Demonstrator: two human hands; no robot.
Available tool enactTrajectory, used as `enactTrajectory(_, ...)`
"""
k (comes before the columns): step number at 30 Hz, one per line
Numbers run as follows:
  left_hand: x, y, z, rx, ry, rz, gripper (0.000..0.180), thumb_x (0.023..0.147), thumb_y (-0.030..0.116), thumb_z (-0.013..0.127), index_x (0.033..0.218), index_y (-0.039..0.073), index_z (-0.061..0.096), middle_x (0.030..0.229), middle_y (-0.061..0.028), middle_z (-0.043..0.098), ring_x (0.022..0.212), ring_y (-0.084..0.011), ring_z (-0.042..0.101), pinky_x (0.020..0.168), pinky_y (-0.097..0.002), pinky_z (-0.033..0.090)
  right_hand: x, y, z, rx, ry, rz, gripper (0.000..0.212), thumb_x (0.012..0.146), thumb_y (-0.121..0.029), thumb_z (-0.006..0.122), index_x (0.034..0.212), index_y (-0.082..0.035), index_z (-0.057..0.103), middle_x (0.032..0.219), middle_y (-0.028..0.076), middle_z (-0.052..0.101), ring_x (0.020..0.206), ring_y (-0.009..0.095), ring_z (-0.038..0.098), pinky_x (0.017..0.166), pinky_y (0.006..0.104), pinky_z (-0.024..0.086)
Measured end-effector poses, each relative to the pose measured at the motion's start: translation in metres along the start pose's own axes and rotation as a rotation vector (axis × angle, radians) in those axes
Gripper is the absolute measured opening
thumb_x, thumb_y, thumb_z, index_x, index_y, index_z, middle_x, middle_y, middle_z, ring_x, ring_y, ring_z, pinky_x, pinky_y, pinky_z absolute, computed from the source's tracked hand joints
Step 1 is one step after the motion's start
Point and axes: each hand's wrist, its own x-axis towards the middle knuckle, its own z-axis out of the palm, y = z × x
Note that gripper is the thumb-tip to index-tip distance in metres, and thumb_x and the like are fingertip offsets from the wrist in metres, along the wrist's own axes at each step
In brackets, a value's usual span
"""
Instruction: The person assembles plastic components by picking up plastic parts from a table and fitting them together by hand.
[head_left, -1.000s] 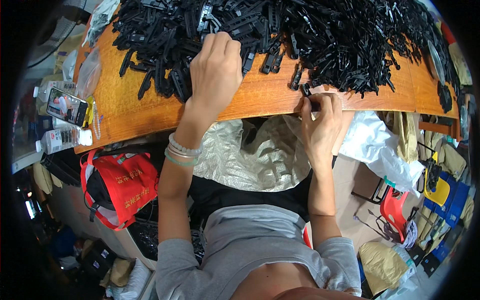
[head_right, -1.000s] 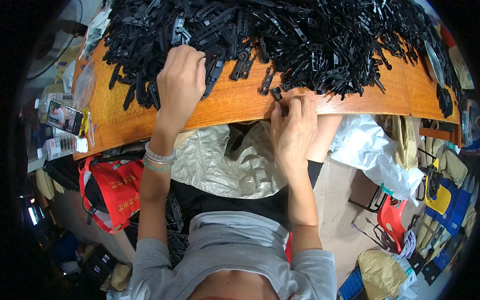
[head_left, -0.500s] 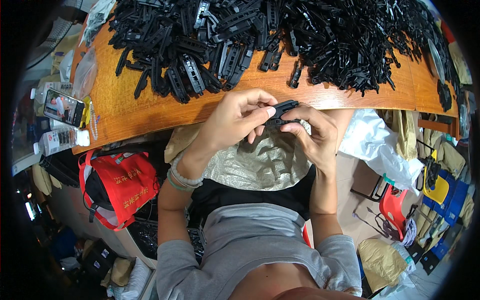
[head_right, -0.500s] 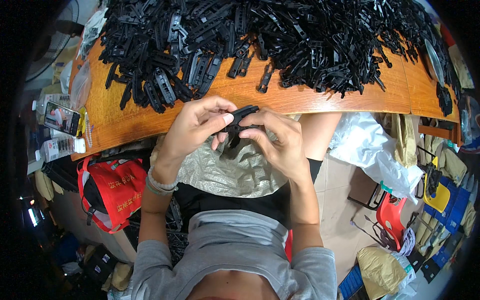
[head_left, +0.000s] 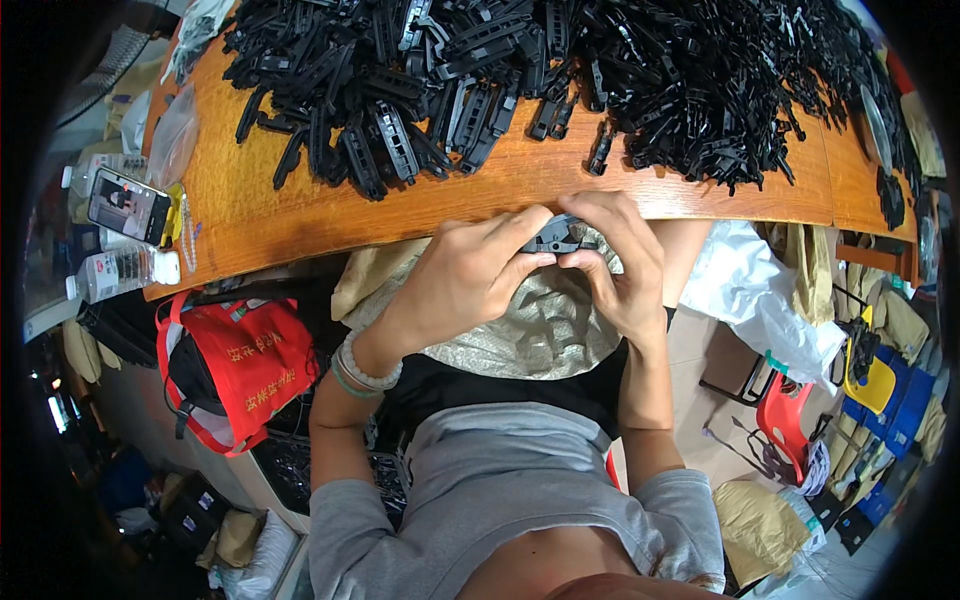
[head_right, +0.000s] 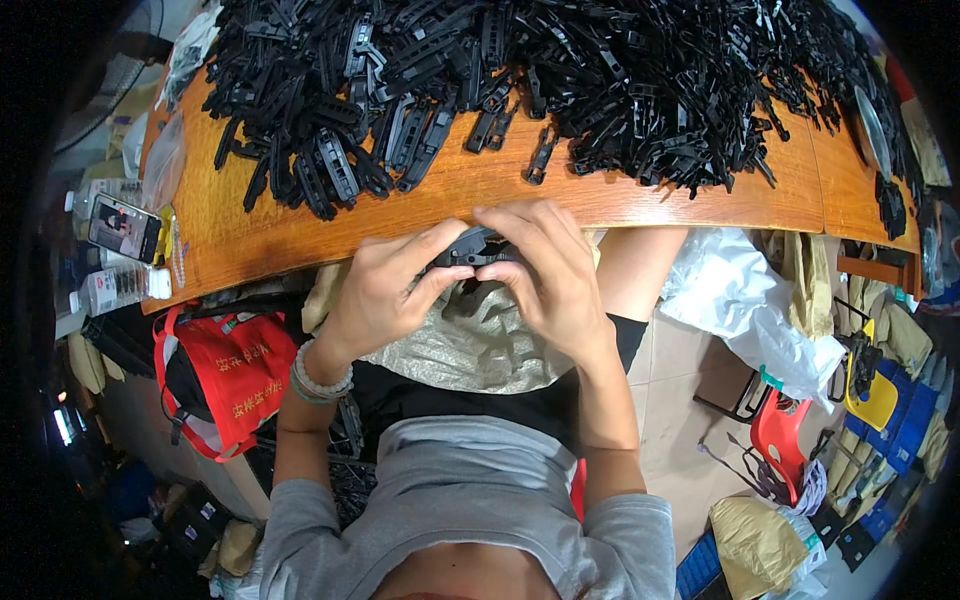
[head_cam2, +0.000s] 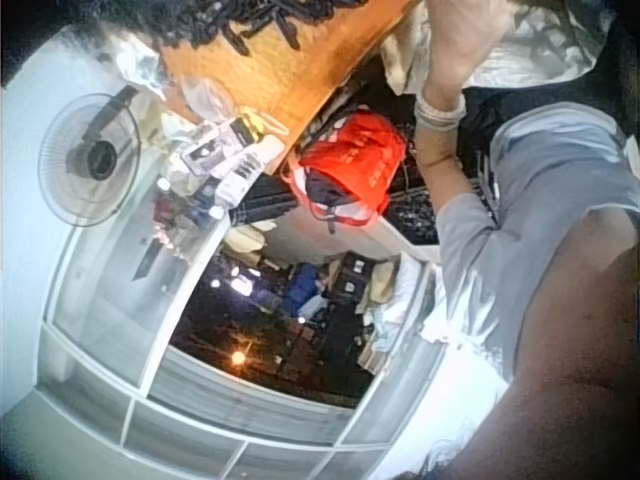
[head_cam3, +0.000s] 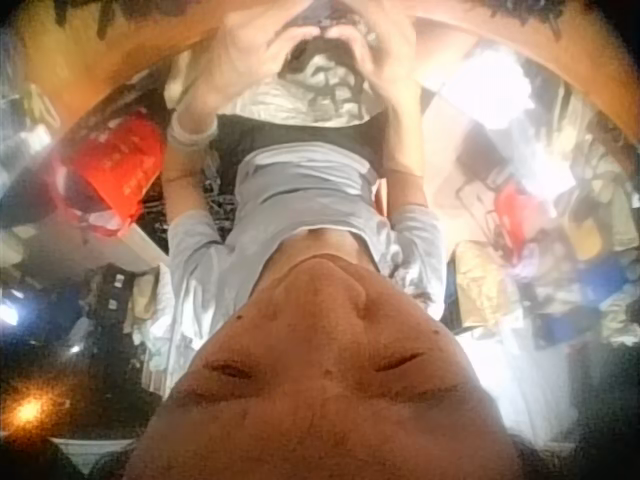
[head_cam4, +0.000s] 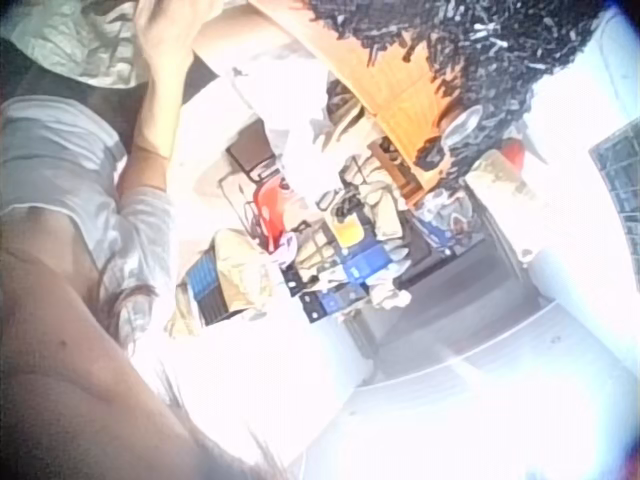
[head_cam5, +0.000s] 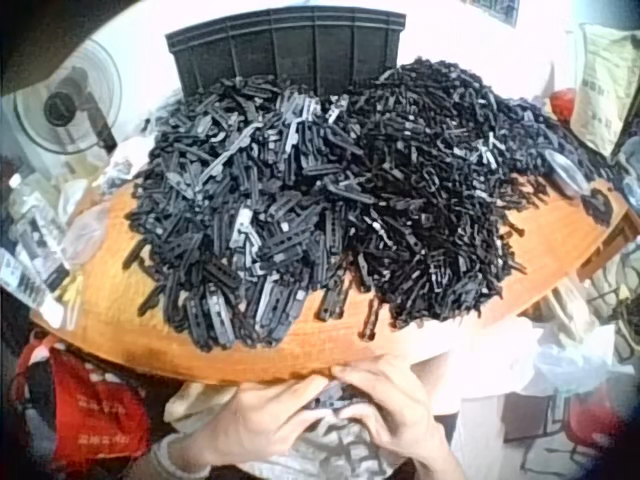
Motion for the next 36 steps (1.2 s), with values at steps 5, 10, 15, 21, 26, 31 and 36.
enactTrajectory(5, -0.002, -0.001, 0.001, -0.032, -0.019, 0.029, 0.034, 0.074, 0.002, 0.070, 0.105, -0.005, 0.059, 0.079, -0.0173, 0.064, 0.070, -0.0284, 0.065, 0.060, -0.0330, 0.049, -0.006, -0.001, 0.001, 0.034, 0.005, 0.049, 0.031, 0.067, -0.004, 0.072, 0.095, 0.001, 0.062, 0.082, 0.012, 0.060, 0.071, 0.027, 0.056, 0.064, 0.0342, 0.044)
enactTrajectory(10, -0.003, -0.002, 0.004, -0.085, 0.027, 0.007, 0.033, 0.074, 0.002, 0.071, 0.104, -0.005, 0.060, 0.080, -0.0166, 0.065, 0.070, -0.0271, 0.066, 0.061, -0.0324, 0.049, -0.007, 0.003, 0.001, 0.005, 0.040, 0.012, 0.027, 0.067, -0.003, 0.072, 0.092, 0.000, 0.062, 0.077, 0.010, 0.060, 0.064, 0.025, 0.055, 0.059, 0.0332, 0.043)
enactTrajectory(15, -0.006, -0.007, 0.003, -0.083, 0.012, -0.040, 0.032, 0.073, 0.003, 0.072, 0.102, -0.004, 0.062, 0.085, -0.0170, 0.065, 0.072, -0.0262, 0.066, 0.062, -0.0317, 0.050, -0.005, -0.002, 0.004, 0.119, 0.014, 0.144, 0.028, 0.069, -0.003, 0.072, 0.095, 0.002, 0.063, 0.082, 0.012, 0.061, 0.069, 0.023, 0.059, 0.063, 0.0301, 0.047)
enactTrajectory(21, 0.004, -0.029, -0.008, -0.064, 0.050, -0.003, 0.023, 0.075, 0.001, 0.070, 0.096, -0.002, 0.063, 0.089, -0.0146, 0.062, 0.073, -0.0224, 0.064, 0.060, -0.0302, 0.049, -0.010, 0.002, 0.001, 0.266, -0.226, 0.282, 0.024, 0.073, -0.001, 0.070, 0.096, 0.002, 0.064, 0.087, 0.011, 0.063, 0.074, 0.022, 0.061, 0.066, 0.0306, 0.050)
enactTrajectory(26, 0.034, -0.046, 0.000, 0.573, 0.303, -0.006, 0.019, 0.077, 0.010, 0.071, 0.090, -0.001, 0.063, 0.080, -0.0118, 0.056, 0.066, -0.0259, 0.060, 0.057, -0.0342, 0.049, 0.012, 0.024, -0.002, -0.564, 0.102, 0.080, 0.027, 0.071, 0.004, 0.059, 0.096, -0.003, 0.066, 0.087, 0.009, 0.054, 0.076, 0.025, 0.054, 0.065, 0.0371, 0.044)
enactTrajectory(31, 0.049, -0.052, 0.014, 0.777, 0.277, -0.049, 0.022, 0.078, 0.020, 0.069, 0.086, 0.001, 0.063, 0.084, -0.0113, 0.055, 0.069, -0.0275, 0.060, 0.058, -0.0359, 0.049, 0.023, 0.034, 0.003, -0.779, -0.016, 0.024, 0.025, 0.071, -0.005, 0.058, 0.094, -0.006, 0.066, 0.097, 0.008, 0.053, 0.086, 0.024, 0.048, 0.071, 0.0353, 0.037)
enactTrajectory(36, 0.054, -0.050, 0.016, 0.800, 0.323, -0.041, 0.018, 0.078, 0.017, 0.069, 0.084, 0.001, 0.062, 0.082, -0.0111, 0.053, 0.071, -0.0271, 0.060, 0.057, -0.0368, 0.049, 0.018, 0.036, 0.013, -0.709, -0.015, -0.065, 0.027, 0.072, -0.006, 0.061, 0.099, -0.008, 0.062, 0.102, 0.008, 0.054, 0.092, 0.024, 0.049, 0.077, 0.0374, 0.036)
